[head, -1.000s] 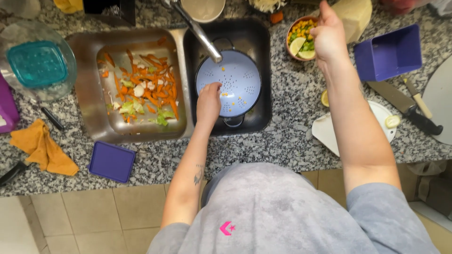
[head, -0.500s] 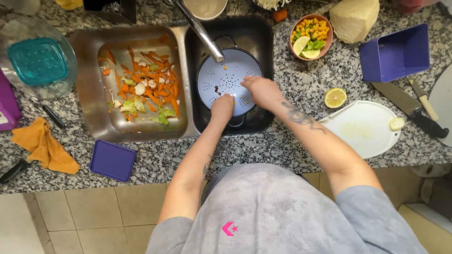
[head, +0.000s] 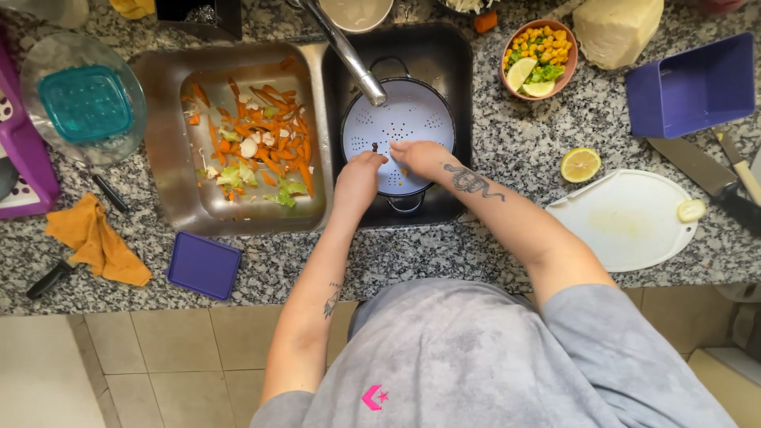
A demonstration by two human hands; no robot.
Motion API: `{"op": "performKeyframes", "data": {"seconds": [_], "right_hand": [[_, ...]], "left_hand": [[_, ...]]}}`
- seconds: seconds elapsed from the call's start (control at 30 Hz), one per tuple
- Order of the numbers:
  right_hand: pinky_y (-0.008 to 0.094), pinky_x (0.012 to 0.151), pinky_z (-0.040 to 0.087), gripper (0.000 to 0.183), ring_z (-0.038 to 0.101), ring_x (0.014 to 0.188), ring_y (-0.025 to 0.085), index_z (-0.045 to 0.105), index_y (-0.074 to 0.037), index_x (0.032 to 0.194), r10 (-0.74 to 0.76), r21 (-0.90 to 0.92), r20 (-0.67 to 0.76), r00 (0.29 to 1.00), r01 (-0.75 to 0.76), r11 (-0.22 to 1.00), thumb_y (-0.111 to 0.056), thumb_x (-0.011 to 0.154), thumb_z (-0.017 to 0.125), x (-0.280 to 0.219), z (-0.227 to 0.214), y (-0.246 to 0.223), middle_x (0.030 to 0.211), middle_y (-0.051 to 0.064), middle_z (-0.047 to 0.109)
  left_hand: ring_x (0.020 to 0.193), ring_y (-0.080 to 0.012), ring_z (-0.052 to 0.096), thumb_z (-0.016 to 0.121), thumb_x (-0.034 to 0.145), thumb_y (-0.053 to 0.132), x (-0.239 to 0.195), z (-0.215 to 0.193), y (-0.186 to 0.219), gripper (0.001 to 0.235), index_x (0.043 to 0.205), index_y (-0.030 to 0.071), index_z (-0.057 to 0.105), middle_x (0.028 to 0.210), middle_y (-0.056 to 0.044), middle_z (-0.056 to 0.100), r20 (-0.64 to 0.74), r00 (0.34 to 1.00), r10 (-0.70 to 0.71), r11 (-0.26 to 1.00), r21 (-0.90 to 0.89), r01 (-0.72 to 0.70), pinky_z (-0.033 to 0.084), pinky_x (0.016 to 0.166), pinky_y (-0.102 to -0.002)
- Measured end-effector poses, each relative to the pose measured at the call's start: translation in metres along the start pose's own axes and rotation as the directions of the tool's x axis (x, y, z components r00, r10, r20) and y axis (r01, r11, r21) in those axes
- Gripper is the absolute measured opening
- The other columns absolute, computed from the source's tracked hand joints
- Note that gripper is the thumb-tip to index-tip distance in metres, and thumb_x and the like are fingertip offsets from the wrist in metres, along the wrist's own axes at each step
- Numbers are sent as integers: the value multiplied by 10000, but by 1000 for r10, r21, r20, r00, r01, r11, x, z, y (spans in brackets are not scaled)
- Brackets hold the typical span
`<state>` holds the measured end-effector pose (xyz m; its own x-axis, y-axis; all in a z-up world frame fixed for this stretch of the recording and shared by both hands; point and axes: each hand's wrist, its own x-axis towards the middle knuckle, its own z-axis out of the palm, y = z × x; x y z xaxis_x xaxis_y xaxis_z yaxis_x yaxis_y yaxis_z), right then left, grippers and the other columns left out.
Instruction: The person collects vegetable scraps from a colander and the sink basin, placing them into a plastic bag. They then remove the sink strainer, clear the remaining debris into the bag, and dispose of the bag in a trash bin.
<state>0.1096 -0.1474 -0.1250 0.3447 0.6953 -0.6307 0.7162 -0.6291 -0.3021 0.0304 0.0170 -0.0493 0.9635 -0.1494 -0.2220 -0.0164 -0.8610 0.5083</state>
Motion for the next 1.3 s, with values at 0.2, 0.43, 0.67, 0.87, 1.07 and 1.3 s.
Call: {"op": "performKeyframes", "data": {"seconds": [0.2, 0.43, 0.67, 0.87, 1.07, 1.3], "right_hand": [[397, 757, 551, 300, 677, 892, 245, 698, -191, 1055, -97, -59, 64, 993, 101, 993, -38, 849, 543, -26, -11, 11, 1008, 43, 692], [427, 765, 535, 177, 674, 869, 297, 737, -182, 956, -69, 179, 156, 985, 40, 983, -267, 845, 628, -48, -41, 4, 896, 100, 708], [420, 749, 530, 191, 668, 822, 299, 730, -109, 886, -149, 204, 146, 978, 118, 972, -112, 699, 769, -50, -40, 12, 823, 91, 699], [389, 694, 523, 113, 657, 752, 271, 694, -111, 757, -171, 302, 85, 982, 138, 943, -46, 685, 752, -64, -54, 8, 732, 64, 677], [416, 773, 508, 112, 646, 842, 294, 679, -105, 768, -38, 352, -413, 910, 198, 915, -4, 727, 704, -119, -119, 27, 797, 70, 680], [348, 747, 515, 88, 599, 866, 239, 684, -10, 880, 393, 413, -832, 393, -35, 910, 52, 829, 722, -174, -144, 100, 904, 121, 657]], "left_hand": [[868, -297, 646, 566, 826, -8, 10, 43, 9, 214, 995, 64, 675, 904, -104, 649, 43, 998, 48, 988, 144, -54, 556, 718, -424], [923, -330, 637, 491, 880, 66, 18, 64, 13, 219, 1002, 90, 671, 946, -113, 661, 320, 946, -58, 997, 68, 38, 538, 773, -483], [910, -345, 645, 599, 843, 83, 13, 21, 13, 175, 985, 47, 695, 895, -155, 654, 392, 912, 118, 992, -80, -94, 523, 809, -441], [886, -354, 640, 750, 725, 173, 14, 31, 1, 244, 924, 42, 700, 851, -150, 643, 448, 875, 183, 981, -141, -133, 512, 812, -444], [881, -309, 641, 739, 741, 115, 15, 28, 2, 147, 873, 78, 685, 837, -102, 621, 399, 901, 167, 977, -193, -96, 508, 803, -403], [760, -197, 568, 553, 788, -10, 18, 17, 18, 141, 853, 96, 622, 901, -58, 599, 582, 812, 27, 980, -178, 95, 444, 682, -323]]}}
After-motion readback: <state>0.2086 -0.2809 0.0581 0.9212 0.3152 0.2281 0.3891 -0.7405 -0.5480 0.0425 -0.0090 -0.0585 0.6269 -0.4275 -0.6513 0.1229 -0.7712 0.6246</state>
